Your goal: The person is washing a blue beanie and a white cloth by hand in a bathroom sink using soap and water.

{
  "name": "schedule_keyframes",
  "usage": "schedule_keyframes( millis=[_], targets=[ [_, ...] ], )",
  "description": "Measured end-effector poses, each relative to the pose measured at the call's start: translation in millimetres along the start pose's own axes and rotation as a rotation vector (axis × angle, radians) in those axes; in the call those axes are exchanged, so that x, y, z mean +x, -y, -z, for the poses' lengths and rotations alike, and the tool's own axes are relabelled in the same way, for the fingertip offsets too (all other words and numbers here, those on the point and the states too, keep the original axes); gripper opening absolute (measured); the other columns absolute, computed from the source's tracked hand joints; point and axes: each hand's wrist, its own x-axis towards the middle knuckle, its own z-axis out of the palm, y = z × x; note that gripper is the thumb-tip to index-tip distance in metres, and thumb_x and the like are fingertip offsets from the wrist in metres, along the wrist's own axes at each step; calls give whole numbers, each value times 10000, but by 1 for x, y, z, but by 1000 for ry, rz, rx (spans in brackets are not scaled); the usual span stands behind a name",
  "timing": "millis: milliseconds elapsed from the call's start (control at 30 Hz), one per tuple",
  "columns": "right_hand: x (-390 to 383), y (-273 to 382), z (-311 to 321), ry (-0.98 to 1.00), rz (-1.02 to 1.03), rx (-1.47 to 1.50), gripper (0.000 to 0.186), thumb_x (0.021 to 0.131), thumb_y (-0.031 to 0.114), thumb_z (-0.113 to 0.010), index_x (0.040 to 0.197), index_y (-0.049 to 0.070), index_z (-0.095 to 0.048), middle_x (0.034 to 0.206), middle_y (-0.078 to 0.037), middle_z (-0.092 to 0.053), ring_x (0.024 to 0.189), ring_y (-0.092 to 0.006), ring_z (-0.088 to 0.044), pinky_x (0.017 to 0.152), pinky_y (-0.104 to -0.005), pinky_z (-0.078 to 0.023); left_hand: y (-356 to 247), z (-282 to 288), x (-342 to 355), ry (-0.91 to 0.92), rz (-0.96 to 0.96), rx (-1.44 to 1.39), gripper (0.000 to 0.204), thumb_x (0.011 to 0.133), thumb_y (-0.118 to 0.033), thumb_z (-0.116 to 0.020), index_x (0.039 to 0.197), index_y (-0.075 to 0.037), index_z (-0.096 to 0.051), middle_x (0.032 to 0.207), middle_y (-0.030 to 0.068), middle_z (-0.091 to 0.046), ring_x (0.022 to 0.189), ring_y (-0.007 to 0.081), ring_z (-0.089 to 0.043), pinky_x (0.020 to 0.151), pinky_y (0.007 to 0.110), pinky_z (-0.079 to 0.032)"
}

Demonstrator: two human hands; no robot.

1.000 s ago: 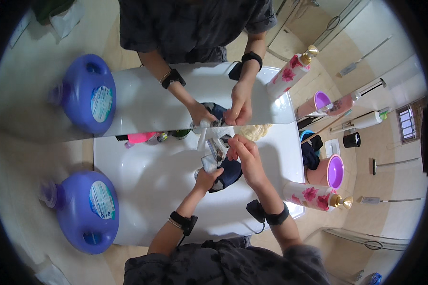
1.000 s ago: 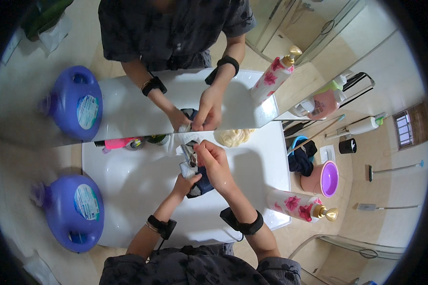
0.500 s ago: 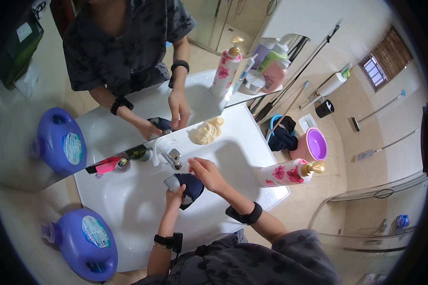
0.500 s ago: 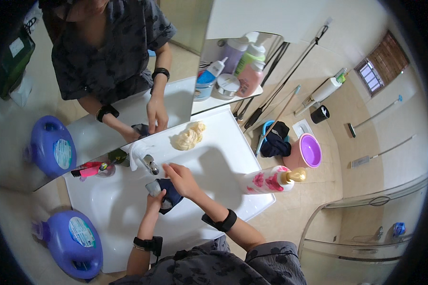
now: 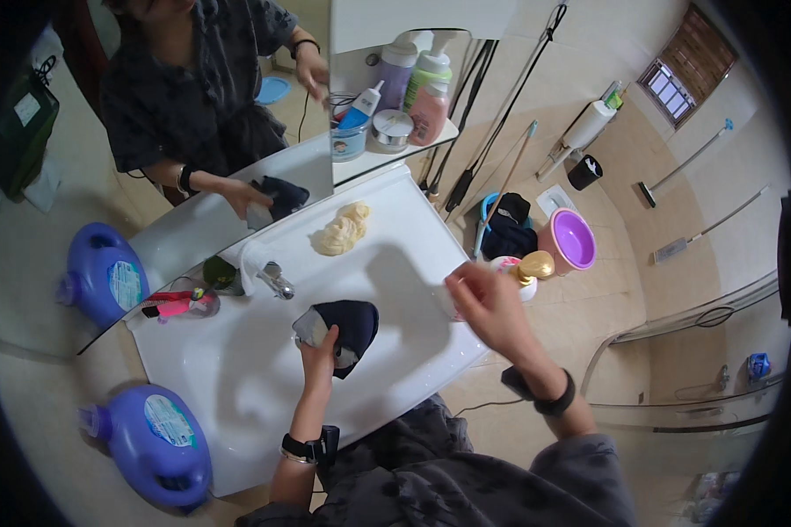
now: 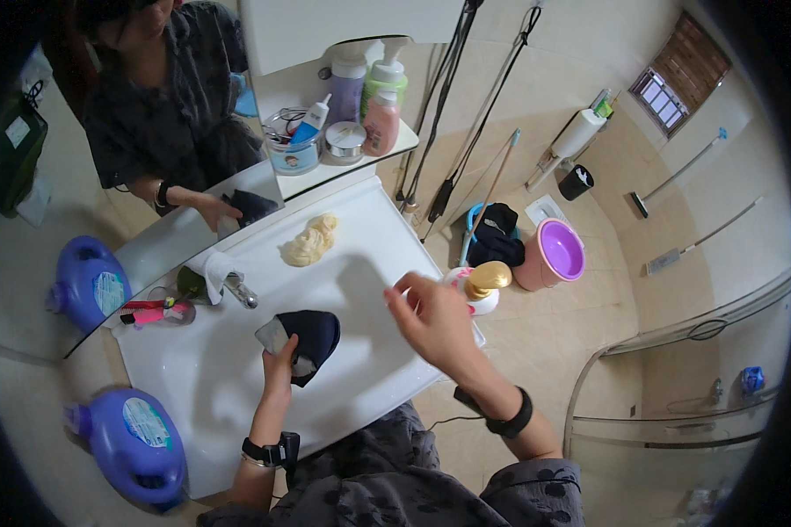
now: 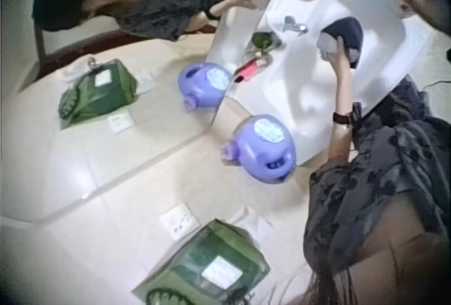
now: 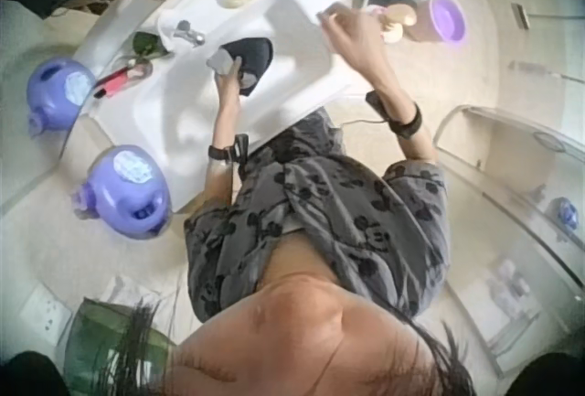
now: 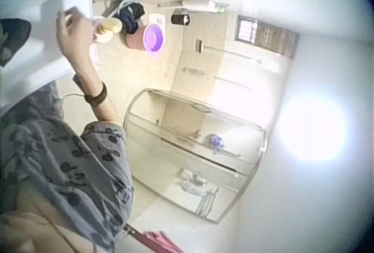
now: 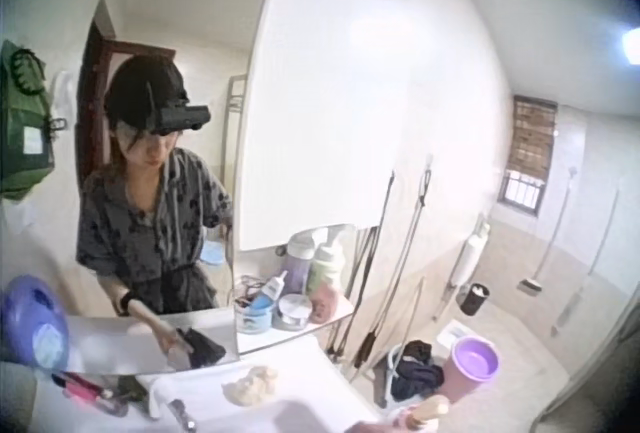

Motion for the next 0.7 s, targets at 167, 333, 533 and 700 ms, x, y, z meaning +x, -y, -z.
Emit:
schedule_keyframes(
  millis=[167,333,533,700],
  targets=[
    [19,-1,64,-273,226,88,94,756,62,-539,718,-24,-545,552,-47,-511,493,-89,-469,464,-226,-368,-21,-62,-19,-40,57,17,404,752,-146,-627,1078,29,-464,1004,74,-533,899,141,-520,785,259,-408],
    [42,-49,83,-221,240,-86,192,759,116,-557,635,-21,-505,535,-22,-448,483,-77,-406,478,-226,-330,-17,-104,-35,88,55,-132,360,757,-140,-622,1048,23,-488,969,78,-550,862,147,-541,760,264,-424],
    [47,-77,75,223,-6,556,242,761,89,-596,592,60,-426,569,55,-432,526,-3,-380,454,-172,-294,-15,-152,-55,219,48,-288,485,707,-118,-665,1113,7,-430,1021,81,-533,906,157,-537,790,276,-434],
    [49,-80,71,272,-73,624,249,730,45,-592,585,70,-391,541,56,-422,506,-2,-370,435,-166,-292,0,-176,-56,297,56,-373,625,648,-82,-696,1173,-13,-365,1098,96,-483,996,179,-493,867,299,-401]
  ],
)
